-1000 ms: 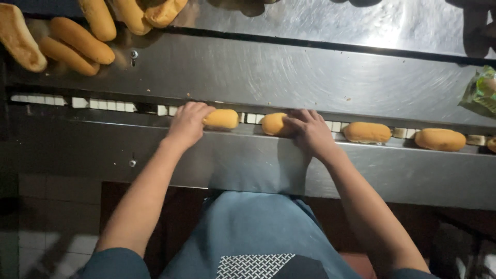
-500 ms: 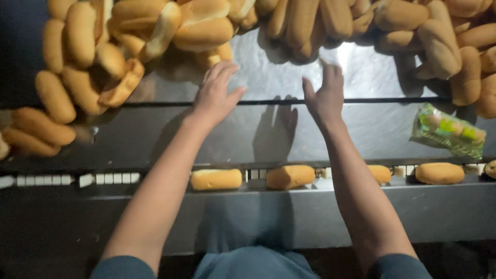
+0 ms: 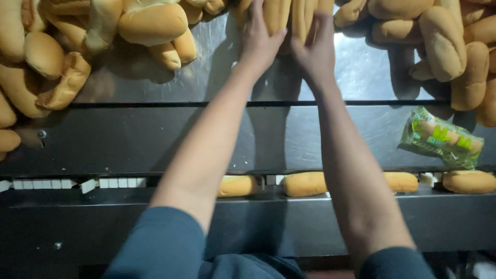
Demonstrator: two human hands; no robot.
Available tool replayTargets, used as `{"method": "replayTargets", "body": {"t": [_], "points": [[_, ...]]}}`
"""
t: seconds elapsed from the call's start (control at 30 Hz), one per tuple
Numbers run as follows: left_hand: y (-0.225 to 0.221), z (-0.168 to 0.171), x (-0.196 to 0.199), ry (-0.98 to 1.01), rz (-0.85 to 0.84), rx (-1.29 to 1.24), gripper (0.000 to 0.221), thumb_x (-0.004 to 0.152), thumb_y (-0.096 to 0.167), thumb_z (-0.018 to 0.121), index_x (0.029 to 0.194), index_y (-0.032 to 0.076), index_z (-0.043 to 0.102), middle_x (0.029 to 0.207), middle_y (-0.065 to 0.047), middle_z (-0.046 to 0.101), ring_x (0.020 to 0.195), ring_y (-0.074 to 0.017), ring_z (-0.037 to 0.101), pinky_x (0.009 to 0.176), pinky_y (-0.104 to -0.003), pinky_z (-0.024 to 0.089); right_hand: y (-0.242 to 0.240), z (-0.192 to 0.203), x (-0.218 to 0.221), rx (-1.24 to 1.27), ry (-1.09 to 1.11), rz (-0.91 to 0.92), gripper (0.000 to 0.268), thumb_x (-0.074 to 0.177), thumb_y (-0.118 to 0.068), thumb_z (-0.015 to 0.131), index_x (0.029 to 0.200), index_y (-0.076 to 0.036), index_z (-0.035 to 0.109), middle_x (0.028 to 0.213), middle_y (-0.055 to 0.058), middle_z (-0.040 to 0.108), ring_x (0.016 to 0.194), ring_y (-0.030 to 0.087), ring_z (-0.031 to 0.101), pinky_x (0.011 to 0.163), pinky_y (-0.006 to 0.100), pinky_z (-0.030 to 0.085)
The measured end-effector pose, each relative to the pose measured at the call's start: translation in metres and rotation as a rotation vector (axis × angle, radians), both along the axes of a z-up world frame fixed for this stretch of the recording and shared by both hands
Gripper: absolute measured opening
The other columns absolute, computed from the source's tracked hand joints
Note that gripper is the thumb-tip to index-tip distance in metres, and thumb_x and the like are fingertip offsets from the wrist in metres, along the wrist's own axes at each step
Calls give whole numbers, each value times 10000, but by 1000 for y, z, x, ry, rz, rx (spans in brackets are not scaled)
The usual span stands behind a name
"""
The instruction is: Placing individual bread rolls from a pile into the slots of a moving conveyor belt in a bakery production line.
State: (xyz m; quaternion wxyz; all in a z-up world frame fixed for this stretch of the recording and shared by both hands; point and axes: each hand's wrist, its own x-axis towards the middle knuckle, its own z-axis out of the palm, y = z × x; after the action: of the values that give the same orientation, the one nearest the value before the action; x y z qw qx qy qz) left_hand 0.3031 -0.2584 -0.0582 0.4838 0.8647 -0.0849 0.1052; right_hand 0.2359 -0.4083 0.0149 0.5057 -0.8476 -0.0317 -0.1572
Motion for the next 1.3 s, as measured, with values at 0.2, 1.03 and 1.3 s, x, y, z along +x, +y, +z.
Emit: {"method": "replayTargets", "body": {"t": [0.2, 1.03, 1.3], "points": [[90, 61, -93, 586, -13, -677, 550, 707, 186, 739, 1231, 52, 643, 1085, -62, 724, 922, -128, 663, 745, -267, 547, 12, 16, -91, 411, 467, 135, 544, 793, -132, 679, 1315, -144, 525, 1144, 68, 595, 990, 133, 586, 682, 277, 571], [339, 84, -370, 540, 151, -804, 515, 674, 189, 977, 1108, 191, 700, 945, -13, 700, 827, -131, 669, 760, -326, 543, 233, -4, -290, 776, 821, 352, 368, 841, -107, 750, 1183, 8, 676, 981, 184, 696, 888, 314, 705, 810, 508, 568], [502, 63, -373, 334, 232, -414, 519, 980, 307, 659, 1385, 59, 450, 1158, -144, 466, 1030, -265, 541, 898, -425, 463, 290, 35, -298, 193, 608, 540, 750, 935, -391, 741, 1525, -44, 436, 1235, 223, 597, 1116, 400, 617, 992, 546, 470]]}}
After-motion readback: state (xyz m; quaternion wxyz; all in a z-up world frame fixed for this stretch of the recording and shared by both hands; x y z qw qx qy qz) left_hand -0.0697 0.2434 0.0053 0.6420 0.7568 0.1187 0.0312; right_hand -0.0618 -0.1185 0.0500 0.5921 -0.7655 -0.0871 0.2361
